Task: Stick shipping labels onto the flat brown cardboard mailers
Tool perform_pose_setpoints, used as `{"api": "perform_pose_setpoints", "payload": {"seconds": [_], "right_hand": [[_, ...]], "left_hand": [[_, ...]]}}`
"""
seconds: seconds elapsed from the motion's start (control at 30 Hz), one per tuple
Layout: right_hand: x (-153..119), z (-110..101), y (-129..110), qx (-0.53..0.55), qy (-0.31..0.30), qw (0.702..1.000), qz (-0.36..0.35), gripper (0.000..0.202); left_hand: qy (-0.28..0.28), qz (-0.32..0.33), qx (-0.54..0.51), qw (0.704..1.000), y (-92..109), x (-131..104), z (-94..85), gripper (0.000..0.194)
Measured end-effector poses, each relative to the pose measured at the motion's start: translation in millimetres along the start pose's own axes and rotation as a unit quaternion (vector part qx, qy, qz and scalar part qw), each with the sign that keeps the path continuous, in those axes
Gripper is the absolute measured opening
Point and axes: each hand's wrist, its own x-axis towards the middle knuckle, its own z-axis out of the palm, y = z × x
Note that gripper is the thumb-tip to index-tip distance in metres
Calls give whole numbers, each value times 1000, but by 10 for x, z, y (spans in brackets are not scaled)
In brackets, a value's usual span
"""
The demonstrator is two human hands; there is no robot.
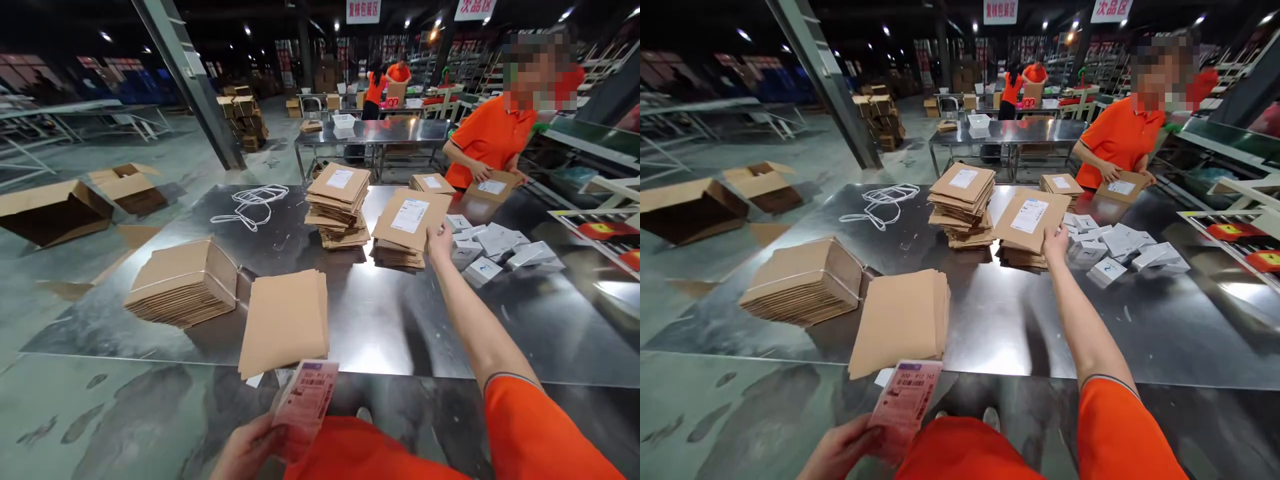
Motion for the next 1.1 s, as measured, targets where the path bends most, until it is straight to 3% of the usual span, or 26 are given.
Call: {"api": "perform_pose_setpoints", "payload": {"seconds": [0.07, 0.1, 0.17, 0.2, 0.27, 0.33, 0.4, 0.43, 0.53, 0.57, 0.63, 0.73, 0.87, 0.97, 1.1], "right_hand": [[75, 144, -141, -95, -18, 995, -4, 74], [-38, 216, -215, -115, -37, 992, -30, 76], [-542, 347, -349, -87, -140, 979, -117, 73], [-895, 399, -405, -43, -249, 952, -170, 66], [-1657, 453, -500, 6, -482, 850, -214, 57], [-2299, 423, -580, 17, -634, 750, -189, 47], [-2697, 345, -643, 13, -715, 683, -147, 38], [-2807, 309, -666, 11, -733, 668, -132, 36], [-2950, 259, -711, 26, -737, 665, -120, 37], [-2978, 254, -728, 32, -737, 664, -118, 38], [-3038, 232, -775, 27, -738, 663, -123, 38], [-3120, 160, -859, -36, -705, 677, -207, 34], [-3104, 146, -929, -123, -666, 651, -343, 34], [-2914, 372, -983, -131, -655, 642, -377, 33], [-2537, 1001, -1069, -131, -602, 704, -353, 22]], "left_hand": [[51, -19, 7, 998, 39, -20, 70, 51], [81, -20, 14, 996, 81, -29, 100, 49], [129, -20, 21, 991, 186, -42, 165, 46], [145, -21, 20, 989, 240, -46, 203, 45], [163, -26, 16, 986, 329, -56, 279, 44], [176, -32, 1, 984, 388, -84, 338, 42], [156, -26, -54, 986, 429, -126, 362, 39], [141, -15, -97, 985, 451, -142, 360, 41], [143, 36, -212, 966, 547, -115, 320, 71], [163, 48, -231, 958, 585, -76, 305, 70], [207, 55, -252, 944, 650, 32, 291, 48], [253, 32, -281, 925, 671, 188, 325, 35], [318, 9, -278, 906, 532, 310, 408, 44], [336, 0, -289, 896, 352, 372, 435, 46], [205, -69, -389, 895, 70, 412, 455, 42]]}}
